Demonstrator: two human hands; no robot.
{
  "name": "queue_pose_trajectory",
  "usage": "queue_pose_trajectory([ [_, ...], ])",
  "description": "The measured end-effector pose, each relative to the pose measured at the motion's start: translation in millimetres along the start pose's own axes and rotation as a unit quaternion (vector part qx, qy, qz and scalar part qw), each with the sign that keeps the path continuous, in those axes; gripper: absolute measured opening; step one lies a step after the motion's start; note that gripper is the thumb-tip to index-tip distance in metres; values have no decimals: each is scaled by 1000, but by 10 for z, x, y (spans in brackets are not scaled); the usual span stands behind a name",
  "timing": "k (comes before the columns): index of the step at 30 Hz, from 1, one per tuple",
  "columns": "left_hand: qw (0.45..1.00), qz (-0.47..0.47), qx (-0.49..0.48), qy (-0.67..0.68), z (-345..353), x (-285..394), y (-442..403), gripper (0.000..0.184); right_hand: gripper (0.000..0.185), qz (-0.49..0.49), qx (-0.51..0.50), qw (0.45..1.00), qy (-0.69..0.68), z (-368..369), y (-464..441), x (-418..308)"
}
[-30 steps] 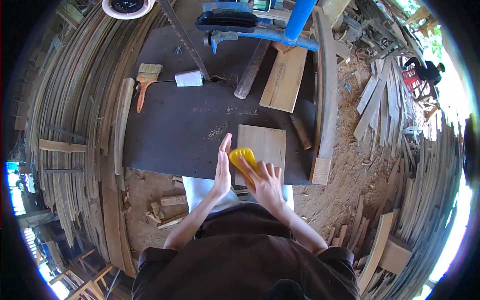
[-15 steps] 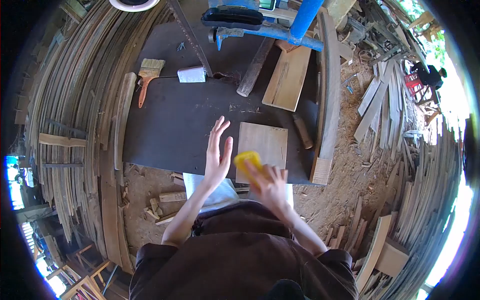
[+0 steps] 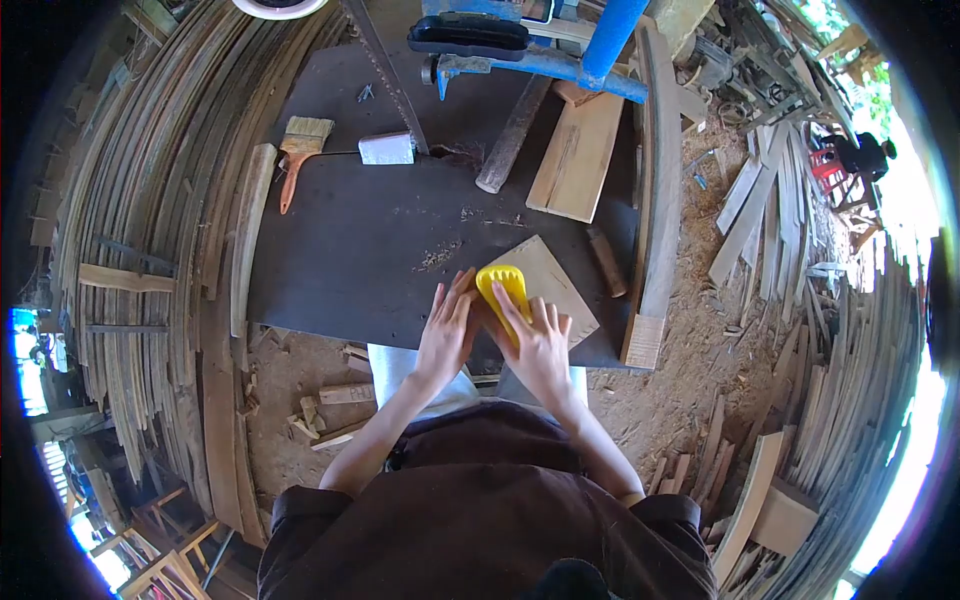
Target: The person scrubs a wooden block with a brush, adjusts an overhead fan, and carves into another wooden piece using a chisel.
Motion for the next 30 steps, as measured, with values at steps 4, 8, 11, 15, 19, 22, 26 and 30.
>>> queue_pose_trajectory([
  [4,999,-13,13,30,-51,-14,16,57,71,63,44,992,102,-258,38,395],
  [8,999,-10,5,45,-59,-30,-2,56,69,139,95,979,113,-443,-78,883],
  [11,999,-22,2,43,-55,-42,-14,57,69,130,95,984,78,-561,-60,534],
  [15,999,-33,8,39,-28,-51,22,57,76,42,23,998,36,-194,261,-113],
  [19,999,-30,7,18,-48,-26,80,57,78,48,-27,997,59,-89,501,-109],
  [22,999,-37,30,26,-66,1,86,57,73,99,-24,993,60,-423,690,218],
  [26,998,-39,34,37,-62,8,24,58,65,33,-30,996,82,-673,869,407],
  [30,999,-9,38,27,-78,3,-231,60,60,44,-20,999,-17,-738,946,431],
])
Point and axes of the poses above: each hand's wrist, its own y-axis away from the middle knuckle, its own z-axis out of the palm, x = y × z, the point moved 5 cm from there along -y, towards the middle knuckle, and after that the axes turned 7 degrees about -y, right-handed, at the moved point
